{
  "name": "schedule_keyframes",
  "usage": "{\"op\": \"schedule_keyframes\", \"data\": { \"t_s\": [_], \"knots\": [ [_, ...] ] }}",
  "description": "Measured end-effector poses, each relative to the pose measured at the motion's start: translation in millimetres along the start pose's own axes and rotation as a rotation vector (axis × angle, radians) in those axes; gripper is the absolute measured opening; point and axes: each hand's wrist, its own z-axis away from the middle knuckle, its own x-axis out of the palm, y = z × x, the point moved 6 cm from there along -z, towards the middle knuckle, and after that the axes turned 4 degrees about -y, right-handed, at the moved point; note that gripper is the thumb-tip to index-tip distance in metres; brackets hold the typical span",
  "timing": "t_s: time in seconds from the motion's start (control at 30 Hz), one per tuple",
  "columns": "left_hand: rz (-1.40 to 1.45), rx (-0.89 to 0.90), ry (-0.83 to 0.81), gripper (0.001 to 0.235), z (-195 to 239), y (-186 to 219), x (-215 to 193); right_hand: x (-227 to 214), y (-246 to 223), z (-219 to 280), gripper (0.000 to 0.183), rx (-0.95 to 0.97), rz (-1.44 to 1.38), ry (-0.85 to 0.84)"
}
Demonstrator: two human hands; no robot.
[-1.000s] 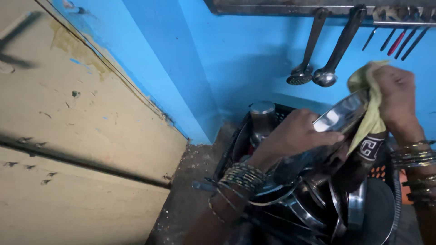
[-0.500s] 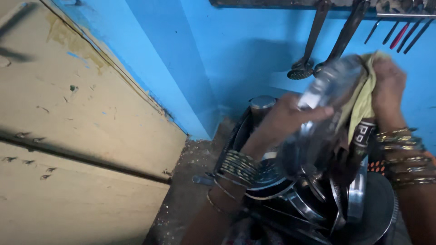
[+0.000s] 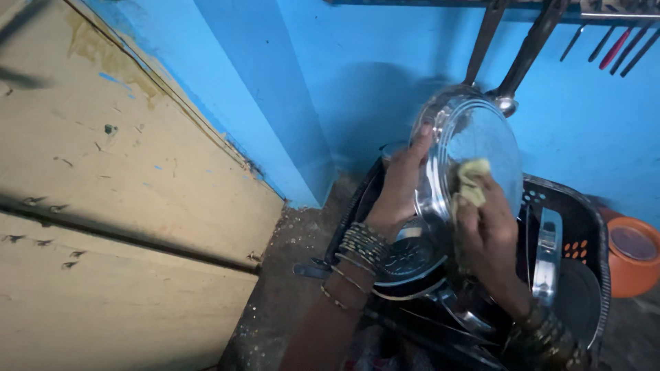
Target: The person dries multiple stainless steel plates and bowls with a yellow cloth, then places them into a wall-mounted dish rack. The person handles items one at a time, wiping both sides before stacking them in the rack.
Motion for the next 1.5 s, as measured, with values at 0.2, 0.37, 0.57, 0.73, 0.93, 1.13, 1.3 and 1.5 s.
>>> {"op": "schedule_keyframes", "data": {
  "t_s": [0.2, 0.37, 0.57, 0.73, 0.93, 1.13, 1.3, 1.5],
  "knots": [
    [-0.376, -0.022, 0.008, 0.082, -6.2, -8.3, 16.3, -9.1, -50.4, -71.9, 0.027, -0.4, 0.189, 0.039],
    [-0.718, -0.014, 0.013, 0.075, -10.4, -6.2, 20.3, -18.0, 8.4, -121.4, 0.019, -0.067, 0.015, 0.084],
    [-0.739, 0.113, -0.041, 0.062, 0.5, -5.2, 16.7, -33.6, 120.4, -122.0, 0.03, 0.133, -0.159, 0.202],
    [-0.735, 0.114, 0.011, 0.072, 8.5, 1.7, 8.9, -37.1, 210.6, -71.3, 0.037, 0.374, -0.077, 0.257],
    [-0.574, 0.009, 0.16, 0.062, 8.0, 10.3, -0.6, -32.0, 219.4, -7.0, 0.046, 0.43, -0.12, 0.134],
    [-0.62, 0.389, 0.182, 0.064, -7.3, 49.1, -14.7, -14.8, 160.5, 38.7, 0.059, 0.911, 0.046, -0.408],
    [-0.987, 0.373, -0.112, 0.044, -0.6, 49.4, -3.7, -39.9, 126.8, 39.6, 0.063, 1.077, 0.031, -0.334],
    [-1.31, 0.078, -0.253, 0.041, 46.3, -6.9, -6.8, -31.6, 126.8, 44.5, 0.059, 0.712, 0.068, -0.584]
  ]
}}
